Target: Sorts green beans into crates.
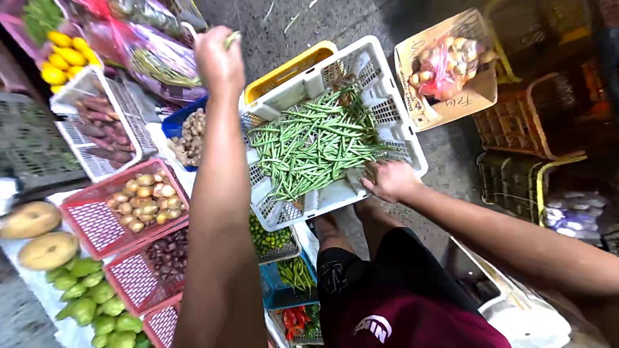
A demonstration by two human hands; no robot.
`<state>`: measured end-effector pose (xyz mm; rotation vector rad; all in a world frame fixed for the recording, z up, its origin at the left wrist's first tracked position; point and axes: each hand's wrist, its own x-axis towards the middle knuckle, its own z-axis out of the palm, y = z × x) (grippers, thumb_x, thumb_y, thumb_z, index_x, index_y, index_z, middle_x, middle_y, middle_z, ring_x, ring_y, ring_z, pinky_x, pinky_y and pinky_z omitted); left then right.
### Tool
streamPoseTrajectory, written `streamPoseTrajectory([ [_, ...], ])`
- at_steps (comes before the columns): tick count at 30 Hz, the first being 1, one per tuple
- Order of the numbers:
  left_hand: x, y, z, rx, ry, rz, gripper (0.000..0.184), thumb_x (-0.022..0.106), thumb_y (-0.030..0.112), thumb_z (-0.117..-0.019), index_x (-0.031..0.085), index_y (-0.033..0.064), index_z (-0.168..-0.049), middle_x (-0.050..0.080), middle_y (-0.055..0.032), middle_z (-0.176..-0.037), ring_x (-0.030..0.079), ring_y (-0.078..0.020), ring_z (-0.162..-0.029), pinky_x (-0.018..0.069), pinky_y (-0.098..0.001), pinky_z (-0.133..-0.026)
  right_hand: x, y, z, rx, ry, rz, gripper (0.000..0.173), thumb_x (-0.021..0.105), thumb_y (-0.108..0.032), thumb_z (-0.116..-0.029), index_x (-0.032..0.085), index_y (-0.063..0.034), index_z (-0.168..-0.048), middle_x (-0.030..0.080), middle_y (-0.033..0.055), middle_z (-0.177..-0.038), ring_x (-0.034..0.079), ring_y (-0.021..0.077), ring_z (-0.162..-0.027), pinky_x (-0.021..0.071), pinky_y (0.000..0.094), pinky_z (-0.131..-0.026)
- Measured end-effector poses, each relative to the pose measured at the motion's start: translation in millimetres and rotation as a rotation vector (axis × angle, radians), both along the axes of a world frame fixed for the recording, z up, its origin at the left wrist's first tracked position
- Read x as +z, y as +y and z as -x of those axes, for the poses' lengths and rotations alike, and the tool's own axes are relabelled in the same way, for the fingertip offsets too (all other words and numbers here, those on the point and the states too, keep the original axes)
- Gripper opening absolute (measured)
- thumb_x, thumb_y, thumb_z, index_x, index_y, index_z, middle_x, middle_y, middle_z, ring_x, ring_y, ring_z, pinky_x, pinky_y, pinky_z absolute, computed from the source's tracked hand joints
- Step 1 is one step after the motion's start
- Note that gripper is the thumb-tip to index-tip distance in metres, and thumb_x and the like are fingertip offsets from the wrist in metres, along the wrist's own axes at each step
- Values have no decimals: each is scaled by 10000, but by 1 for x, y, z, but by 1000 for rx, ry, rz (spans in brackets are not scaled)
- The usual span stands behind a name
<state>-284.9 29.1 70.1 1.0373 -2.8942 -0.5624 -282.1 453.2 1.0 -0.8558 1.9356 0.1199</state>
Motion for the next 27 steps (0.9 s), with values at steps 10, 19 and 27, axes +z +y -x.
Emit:
streamPoseTrajectory([
  [10, -80, 83, -108, 261, 23, -320, 293, 532, 190, -1035, 698, -5, -1177, 708, -153, -935, 692, -239, -816, 593, -460, -788, -1, -2, 0, -14, -23, 43, 608, 439, -579, -985, 653, -81, -1260, 680, 155, -1262, 627, 358, -1221, 496, 581, -977],
  [19, -144, 84, -139, 91, -484, -62, 249, 587, 212, -1018, 733, 107, -1190, 680, -165, -1226, 654, -378, -1159, 535, -600, -969, -1, -4, 8, -60, -93, 18, 520, 528, -518, -985, 653, -116, -1288, 677, 130, -1271, 629, 338, -1216, 507, 568, -983],
  [27, -109, 120, -140, 304, -120, -322, 311, 471, 193, -1084, 607, 8, -1295, 697, -197, -1156, 700, -321, -1032, 566, -530, -930, -59, -108, 67, -90, 85, 476, 479, 746, -229, -887, 627, -58, -1319, 633, 197, -1309, 561, 417, -1283, 502, 625, -975],
])
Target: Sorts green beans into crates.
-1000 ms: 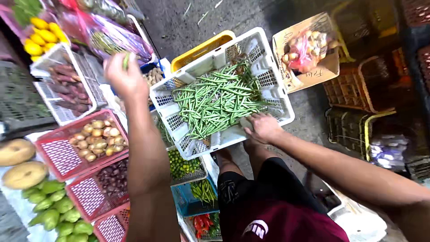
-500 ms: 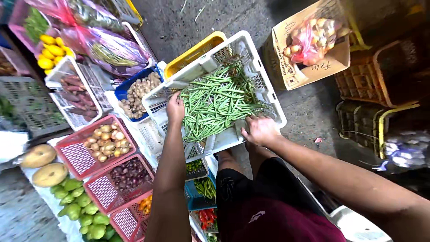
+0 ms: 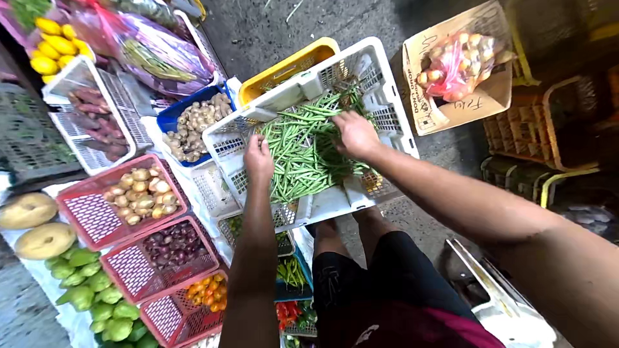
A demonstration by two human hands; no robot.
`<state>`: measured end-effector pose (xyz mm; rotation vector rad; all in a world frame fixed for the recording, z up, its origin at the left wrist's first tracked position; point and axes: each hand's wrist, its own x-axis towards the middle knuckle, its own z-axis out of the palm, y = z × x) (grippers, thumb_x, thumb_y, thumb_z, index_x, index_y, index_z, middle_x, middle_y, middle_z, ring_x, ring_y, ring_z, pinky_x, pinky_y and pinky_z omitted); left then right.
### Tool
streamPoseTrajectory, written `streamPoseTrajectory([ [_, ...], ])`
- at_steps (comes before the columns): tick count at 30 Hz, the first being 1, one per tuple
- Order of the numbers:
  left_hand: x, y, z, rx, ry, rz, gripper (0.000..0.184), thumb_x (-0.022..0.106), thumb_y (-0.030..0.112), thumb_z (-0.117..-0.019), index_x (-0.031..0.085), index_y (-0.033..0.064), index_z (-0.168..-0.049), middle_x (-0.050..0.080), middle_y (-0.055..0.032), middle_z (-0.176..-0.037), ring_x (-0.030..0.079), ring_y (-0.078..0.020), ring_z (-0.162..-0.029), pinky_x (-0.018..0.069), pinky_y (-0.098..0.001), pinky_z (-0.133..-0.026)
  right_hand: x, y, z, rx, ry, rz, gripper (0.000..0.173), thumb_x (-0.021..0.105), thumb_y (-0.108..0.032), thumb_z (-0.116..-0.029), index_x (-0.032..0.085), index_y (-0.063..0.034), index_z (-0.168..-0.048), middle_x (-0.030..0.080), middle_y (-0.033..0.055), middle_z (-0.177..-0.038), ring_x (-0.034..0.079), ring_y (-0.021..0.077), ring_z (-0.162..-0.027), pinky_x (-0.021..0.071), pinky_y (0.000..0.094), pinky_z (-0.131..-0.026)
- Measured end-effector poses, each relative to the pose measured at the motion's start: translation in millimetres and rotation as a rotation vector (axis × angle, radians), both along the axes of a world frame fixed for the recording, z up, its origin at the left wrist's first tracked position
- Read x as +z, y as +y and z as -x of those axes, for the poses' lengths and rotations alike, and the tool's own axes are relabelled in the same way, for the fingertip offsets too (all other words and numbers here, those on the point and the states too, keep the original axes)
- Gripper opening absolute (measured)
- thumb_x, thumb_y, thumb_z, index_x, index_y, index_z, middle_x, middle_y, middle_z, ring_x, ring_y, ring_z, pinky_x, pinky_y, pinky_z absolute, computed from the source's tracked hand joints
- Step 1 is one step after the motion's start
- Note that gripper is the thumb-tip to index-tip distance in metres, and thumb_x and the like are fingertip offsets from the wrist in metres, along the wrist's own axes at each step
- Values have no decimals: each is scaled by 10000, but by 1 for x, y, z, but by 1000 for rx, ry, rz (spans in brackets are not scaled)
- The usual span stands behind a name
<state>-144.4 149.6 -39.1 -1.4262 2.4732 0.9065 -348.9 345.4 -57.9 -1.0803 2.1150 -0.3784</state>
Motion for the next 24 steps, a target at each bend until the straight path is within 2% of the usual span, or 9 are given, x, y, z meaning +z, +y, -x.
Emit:
streamPoseTrajectory([
  [3, -44, 12, 23, -72, -90, -61, 548, 656, 341, -994, 539, 36, -1434, 578, -211, -1415, 575, -370, -1300, 486, -571, -1078, -37, -45, 27, 23, 87, -141, 789, 776, -239, -837, 435, -64, -1527, 437, 229, -1554, 371, 461, -1459, 436, 685, -1039],
  [5, -73, 24, 30, -198, -213, 14, 774, 788, 462, -871, 521, 57, -1474, 525, -198, -1478, 491, -392, -1384, 459, -575, -1109, -48, -55, 34, 73, 110, -273, 858, 786, -204, -820, 375, -17, -1550, 399, 264, -1563, 383, 494, -1438, 495, 679, -970],
  [8, -82, 29, 32, -336, -329, 71, 592, 786, 424, -872, 644, 66, -1322, 620, -186, -1342, 543, -394, -1313, 479, -570, -1071, -37, -50, 34, 134, 128, -361, 622, 763, -66, -809, 543, 71, -1376, 508, 322, -1411, 505, 533, -1296, 520, 697, -881],
  [11, -70, 21, 23, -511, -401, 101, 435, 738, 418, -883, 750, 121, -1199, 644, -120, -1316, 547, -353, -1287, 452, -571, -1061, -6, -42, 30, 147, 39, -541, 296, 736, -119, -854, 661, 85, -1055, 666, 312, -1120, 648, 508, -1075, 518, 700, -836],
  [13, -53, 14, 19, -532, -326, 69, 409, 745, 396, -879, 753, 118, -1178, 681, -106, -1259, 569, -338, -1253, 413, -588, -1070, 17, -36, 31, 68, -24, -605, 324, 752, -174, -840, 665, 43, -1065, 677, 290, -1100, 658, 495, -1063, 525, 712, -806],
  [16, -4, 3, 17, -294, -150, -93, 366, 723, 288, -895, 705, 79, -1195, 733, -123, -1138, 661, -289, -1162, 438, -556, -1110, 43, -12, 35, 1, -19, -416, 342, 665, -224, -918, 629, -70, -1221, 694, 227, -1104, 675, 458, -1051, 530, 693, -798],
  [19, 34, -6, 9, -4, 140, -226, 303, 703, 168, -891, 691, 46, -1168, 731, -107, -1019, 710, -210, -948, 587, -485, -870, 63, 12, 36, -56, -95, -158, 289, 543, -228, -1015, 603, -86, -1259, 698, 199, -1057, 692, 425, -1006, 535, 678, -831],
  [22, 38, -10, 1, 215, 447, -383, 264, 723, 136, -893, 620, 12, -1103, 738, -68, -894, 742, -178, -801, 644, -405, -777, 67, 22, 28, -27, -117, -197, 279, 544, -226, -1016, 602, -88, -1251, 703, 196, -996, 689, 428, -984, 509, 679, -894],
  [24, 40, -9, 0, 217, 436, -358, 269, 727, 115, -869, 629, 26, -1104, 718, -61, -895, 728, -171, -770, 644, -392, -731, 65, 22, 15, 34, -131, -269, 307, 578, -194, -982, 588, -110, -1277, 709, 196, -950, 703, 443, -927, 539, 681, -799],
])
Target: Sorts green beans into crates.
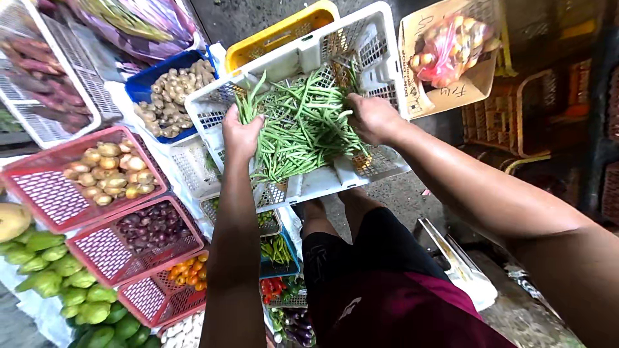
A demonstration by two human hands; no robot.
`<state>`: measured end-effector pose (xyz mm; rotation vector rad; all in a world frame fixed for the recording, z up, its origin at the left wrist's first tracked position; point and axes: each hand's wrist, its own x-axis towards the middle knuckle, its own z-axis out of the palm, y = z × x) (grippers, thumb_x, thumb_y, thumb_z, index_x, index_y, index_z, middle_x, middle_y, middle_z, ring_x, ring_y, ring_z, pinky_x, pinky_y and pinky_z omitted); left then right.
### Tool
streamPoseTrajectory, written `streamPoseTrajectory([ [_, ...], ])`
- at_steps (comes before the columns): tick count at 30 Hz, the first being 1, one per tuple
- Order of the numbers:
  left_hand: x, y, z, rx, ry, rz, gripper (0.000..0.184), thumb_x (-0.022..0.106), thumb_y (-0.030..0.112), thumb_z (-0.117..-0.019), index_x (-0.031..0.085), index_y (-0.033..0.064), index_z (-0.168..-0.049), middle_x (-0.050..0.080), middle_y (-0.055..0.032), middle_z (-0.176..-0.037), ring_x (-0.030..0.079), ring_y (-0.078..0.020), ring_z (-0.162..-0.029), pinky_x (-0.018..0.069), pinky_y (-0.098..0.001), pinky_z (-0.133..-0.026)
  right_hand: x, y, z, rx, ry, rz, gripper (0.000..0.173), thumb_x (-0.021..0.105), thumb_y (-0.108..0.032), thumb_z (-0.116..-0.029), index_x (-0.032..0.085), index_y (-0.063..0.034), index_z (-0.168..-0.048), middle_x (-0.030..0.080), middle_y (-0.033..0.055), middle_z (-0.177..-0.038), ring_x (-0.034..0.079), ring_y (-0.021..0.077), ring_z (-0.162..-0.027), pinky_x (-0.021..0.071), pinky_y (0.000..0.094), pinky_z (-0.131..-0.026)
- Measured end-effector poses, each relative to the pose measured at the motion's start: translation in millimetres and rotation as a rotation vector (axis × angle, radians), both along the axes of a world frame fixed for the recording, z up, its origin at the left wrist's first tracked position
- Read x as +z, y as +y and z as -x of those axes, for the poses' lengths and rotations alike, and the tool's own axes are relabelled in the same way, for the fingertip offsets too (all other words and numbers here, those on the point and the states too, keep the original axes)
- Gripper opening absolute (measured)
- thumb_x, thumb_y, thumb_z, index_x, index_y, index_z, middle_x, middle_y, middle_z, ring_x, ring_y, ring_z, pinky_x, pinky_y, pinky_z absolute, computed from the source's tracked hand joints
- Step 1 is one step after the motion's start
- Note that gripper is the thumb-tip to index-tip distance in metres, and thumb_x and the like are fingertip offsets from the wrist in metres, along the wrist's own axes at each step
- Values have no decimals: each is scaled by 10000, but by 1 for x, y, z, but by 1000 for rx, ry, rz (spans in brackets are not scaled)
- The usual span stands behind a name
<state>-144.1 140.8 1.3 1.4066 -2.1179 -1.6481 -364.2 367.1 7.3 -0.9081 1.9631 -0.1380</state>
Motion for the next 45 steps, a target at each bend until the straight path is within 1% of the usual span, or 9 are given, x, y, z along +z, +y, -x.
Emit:
streamPoseTrajectory([
  [5, 18, 15, -12, -163, -156, 32, 363, 740, 117, -871, 646, 41, -1213, 716, -103, -1034, 707, -176, -799, 623, -395, -704, -44, 8, -44, 272, -26, -71, 490, 740, -116, -851, 595, -63, -1316, 634, 221, -1274, 612, 451, -1191, 527, 666, -899],
  [7, 19, 20, -21, -194, -241, 26, 383, 759, 147, -883, 651, 57, -1239, 717, -108, -1105, 706, -181, -913, 608, -421, -809, -72, 15, -62, 427, 62, -47, 827, 854, -160, -745, 485, -62, -1478, 481, 266, -1469, 432, 499, -1379, 415, 711, -1036],
  [12, 28, 27, -51, 164, 88, -256, 274, 644, 35, -927, 610, 35, -1199, 665, -53, -879, 642, -143, -660, 605, -326, -640, -109, 11, -76, 493, 135, -2, 1293, 933, -239, -639, 145, -114, -1657, 144, 325, -1663, 132, 563, -1525, 210, 805, -1128],
  [19, 60, 23, -87, 399, 338, -326, 157, 485, 136, -1041, 569, 99, -1168, 564, 34, -696, 589, -110, -586, 600, -327, -651, -99, -5, -62, 457, 144, 65, 544, 671, 0, -892, 516, -61, -1410, 592, 284, -1298, 577, 520, -1186, 491, 678, -920],
  [24, 93, 19, -127, 483, 456, -250, 176, 445, 201, -1072, 587, 147, -1159, 546, 58, -705, 554, -83, -577, 559, -277, -618, -54, -24, -43, 261, 63, -57, 653, 769, -116, -804, 553, -132, -1420, 632, 240, -1301, 658, 500, -1060, 532, 717, -789],
  [31, 104, -12, -196, 695, 419, -102, 161, 444, 250, -1092, 588, 184, -1123, 533, 78, -717, 540, -65, -577, 544, -254, -597, -23, -16, -10, 20, -2, 81, 472, 729, -181, -914, 598, -133, -1365, 709, 234, -1046, 691, 458, -974, 519, 728, -826],
  [36, 44, -68, -234, 734, -46, -9, 351, 616, 194, -1012, 523, 35, -1311, 635, -71, -923, 642, -161, -696, 605, -359, -646, 6, -17, -19, -211, 19, 129, 342, 709, -220, -976, 619, -70, -1269, 682, 259, -991, 672, 462, -850, 502, 737, -730],
  [39, -36, -88, -241, 527, -445, -8, 474, 653, 274, -996, 557, -5, -1367, 687, -226, -1128, 707, -331, -943, 593, -548, -848, 35, -20, -34, -348, -47, 198, 344, 686, -168, -979, 590, -81, -1297, 671, 149, -1036, 672, 249, -846, 578, 522, -762],
  [45, -181, -75, -246, 169, -699, 104, 874, 799, 479, -864, 437, 68, -1545, 422, -269, -1565, 430, -468, -1428, 405, -643, -1133, 72, -42, -77, -621, -197, 415, 328, 691, -159, -880, 638, -156, -1203, 693, -27, -875, 658, 84, -646, 601, 273, -586],
])
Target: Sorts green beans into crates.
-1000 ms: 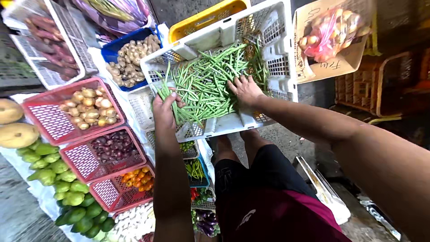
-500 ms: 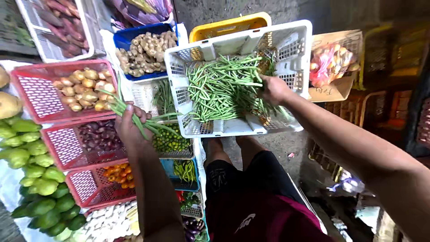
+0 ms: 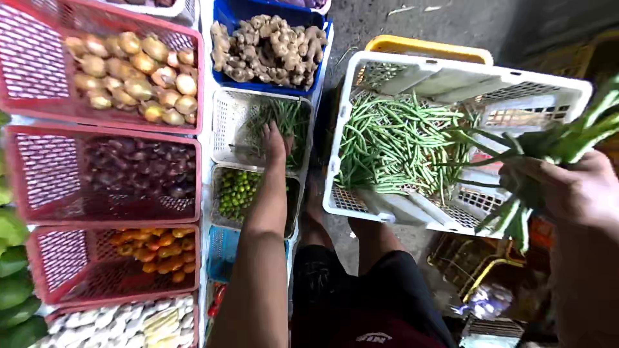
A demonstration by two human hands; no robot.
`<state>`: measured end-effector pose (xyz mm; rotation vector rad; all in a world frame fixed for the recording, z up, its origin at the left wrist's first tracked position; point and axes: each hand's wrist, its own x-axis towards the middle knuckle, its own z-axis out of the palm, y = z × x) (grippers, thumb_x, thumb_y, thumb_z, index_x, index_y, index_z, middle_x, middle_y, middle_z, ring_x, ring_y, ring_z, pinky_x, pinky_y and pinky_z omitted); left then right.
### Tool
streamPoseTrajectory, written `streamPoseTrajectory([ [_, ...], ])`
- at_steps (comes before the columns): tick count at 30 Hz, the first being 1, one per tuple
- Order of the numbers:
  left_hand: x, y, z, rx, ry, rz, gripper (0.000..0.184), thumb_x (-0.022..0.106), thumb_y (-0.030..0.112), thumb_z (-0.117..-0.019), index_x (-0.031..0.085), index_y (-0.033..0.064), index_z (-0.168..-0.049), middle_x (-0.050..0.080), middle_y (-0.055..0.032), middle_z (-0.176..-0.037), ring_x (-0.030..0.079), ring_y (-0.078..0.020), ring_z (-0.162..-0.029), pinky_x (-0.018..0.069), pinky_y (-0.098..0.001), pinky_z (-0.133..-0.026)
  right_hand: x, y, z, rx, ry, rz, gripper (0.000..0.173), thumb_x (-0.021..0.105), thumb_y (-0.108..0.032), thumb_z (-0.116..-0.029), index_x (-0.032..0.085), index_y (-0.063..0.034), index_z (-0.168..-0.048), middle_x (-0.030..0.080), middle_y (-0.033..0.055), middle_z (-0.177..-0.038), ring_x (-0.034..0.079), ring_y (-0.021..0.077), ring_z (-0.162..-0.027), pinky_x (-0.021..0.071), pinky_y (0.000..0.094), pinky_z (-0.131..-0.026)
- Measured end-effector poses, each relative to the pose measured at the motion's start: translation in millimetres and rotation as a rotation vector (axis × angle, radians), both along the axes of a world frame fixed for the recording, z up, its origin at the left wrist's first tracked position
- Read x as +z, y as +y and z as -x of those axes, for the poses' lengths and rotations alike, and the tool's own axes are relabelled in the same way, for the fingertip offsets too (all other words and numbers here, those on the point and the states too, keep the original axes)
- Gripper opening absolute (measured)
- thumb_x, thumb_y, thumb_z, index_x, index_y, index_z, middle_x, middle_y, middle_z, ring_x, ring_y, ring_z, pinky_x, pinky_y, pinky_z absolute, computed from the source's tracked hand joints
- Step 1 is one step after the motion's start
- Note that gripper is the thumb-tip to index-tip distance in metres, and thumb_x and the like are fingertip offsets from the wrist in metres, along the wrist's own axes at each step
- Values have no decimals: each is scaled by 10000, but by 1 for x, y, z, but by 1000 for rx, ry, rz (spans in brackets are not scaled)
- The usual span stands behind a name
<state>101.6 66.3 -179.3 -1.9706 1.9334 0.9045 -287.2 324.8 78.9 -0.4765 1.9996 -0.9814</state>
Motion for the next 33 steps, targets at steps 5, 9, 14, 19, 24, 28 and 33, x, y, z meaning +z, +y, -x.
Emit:
streamPoseTrajectory([
  [5, -57, 8, -44, 87, -48, -58, 851, 707, 389, -950, 279, 107, -1629, 320, -240, -1642, 450, -437, -1430, 451, -597, -1113, 26, -22, -26, -26, -230, 131, 176, 593, -187, -953, 667, -148, -1108, 653, -21, -742, 608, 74, -587, 535, 219, -560],
  [9, -61, -20, -84, 240, 52, -110, 834, 749, 382, -917, 352, 108, -1597, 486, -262, -1518, 555, -457, -1319, 485, -655, -1047, 45, -58, -43, 92, -362, 225, 222, 635, -221, -945, 670, -149, -1152, 648, -5, -749, 609, 81, -577, 535, 211, -535],
  [14, -54, -36, -127, 249, 303, -212, 867, 777, 494, -884, 394, 145, -1580, 546, -239, -1475, 544, -424, -1349, 442, -658, -1099, 56, -153, -139, 122, -353, 210, 237, 668, -184, -859, 681, -238, -1090, 666, -30, -773, 591, 63, -544, 531, 224, -480],
  [19, -53, -40, -146, 459, 497, -228, 633, 634, 391, -1013, 464, 56, -1522, 540, -218, -1485, 535, -345, -1370, 446, -548, -1134, -28, -245, -263, 127, -484, 149, 162, 634, -91, -919, 624, -76, -1080, 659, 44, -764, 621, 134, -598, 565, 313, -533],
  [24, -59, -34, -142, 589, 700, -192, 510, 536, 307, -1079, 474, 44, -1512, 542, -169, -1501, 533, -266, -1378, 446, -461, -1157, -189, -280, -342, -66, -326, -185, 317, 692, -153, -937, 611, -42, -1222, 684, 134, -940, 683, 236, -796, 593, 449, -687],
  [28, -70, -13, -139, 247, 560, -158, 500, 605, 232, -1041, 512, 64, -1502, 531, -174, -1520, 498, -296, -1420, 389, -496, -1201, -265, -282, -362, 152, -125, -548, 532, 606, -368, -1035, 525, -52, -1456, 627, 256, -1307, 614, 397, -1197, 495, 593, -993],
  [33, -58, 21, -164, 224, 499, 8, 572, 667, 311, -1001, 515, 71, -1497, 541, -158, -1512, 531, -278, -1393, 438, -484, -1171, -262, -272, -355, 285, 16, -590, 793, 679, -324, -968, 270, -231, -1641, 370, 249, -1599, 449, 443, -1410, 440, 650, -1081],
])
